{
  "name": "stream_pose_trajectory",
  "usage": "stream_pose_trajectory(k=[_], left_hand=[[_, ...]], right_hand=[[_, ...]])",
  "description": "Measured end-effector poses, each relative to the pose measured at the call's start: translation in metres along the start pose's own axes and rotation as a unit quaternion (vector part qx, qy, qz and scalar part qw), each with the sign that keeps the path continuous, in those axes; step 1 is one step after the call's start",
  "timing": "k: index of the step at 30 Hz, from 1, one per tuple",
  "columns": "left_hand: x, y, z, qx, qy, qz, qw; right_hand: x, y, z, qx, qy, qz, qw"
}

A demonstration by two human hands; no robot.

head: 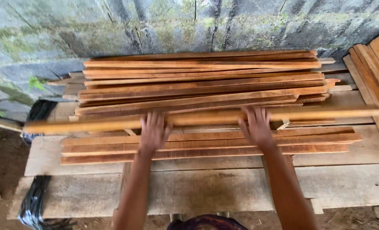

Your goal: Organizing and aligning thin wooden strips on a workbench or platform.

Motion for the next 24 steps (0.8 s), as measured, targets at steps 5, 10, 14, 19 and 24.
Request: stream_pose_trajectory(k=[5,10,14,19,24], left_hand=[[-0.006,0.101,0.041,0.055,0.048,-0.076,0.994],[-0.017,0.146,0.059,0.084,0.088,-0.115,0.986],[-0.004,0.138,0.072,0.07,0.063,-0.084,0.992],[0.0,0.155,0.075,0.061,0.054,-0.041,0.996],[-0.044,0.21,0.069,0.101,0.098,-0.096,0.985]], right_hand=[[-0.01,0.118,-0.027,-0.036,-0.025,-0.052,0.998],[-0.028,0.173,-0.044,-0.039,-0.046,-0.089,0.994],[0.001,0.161,-0.049,-0.055,-0.064,-0.047,0.995],[0.025,0.16,-0.058,-0.054,-0.06,0.014,0.997],[-0.011,0.206,-0.075,-0.051,-0.101,-0.025,0.993]])
Point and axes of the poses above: each hand's wrist, its own y-axis away from the middle knuckle, its own x-axis out of the back of the hand, z = x × y, the point moved 5 cm from there along -y, towards the middle knuckle, and after that the axes turned 11 degrees about y, right-handed, at the moved point
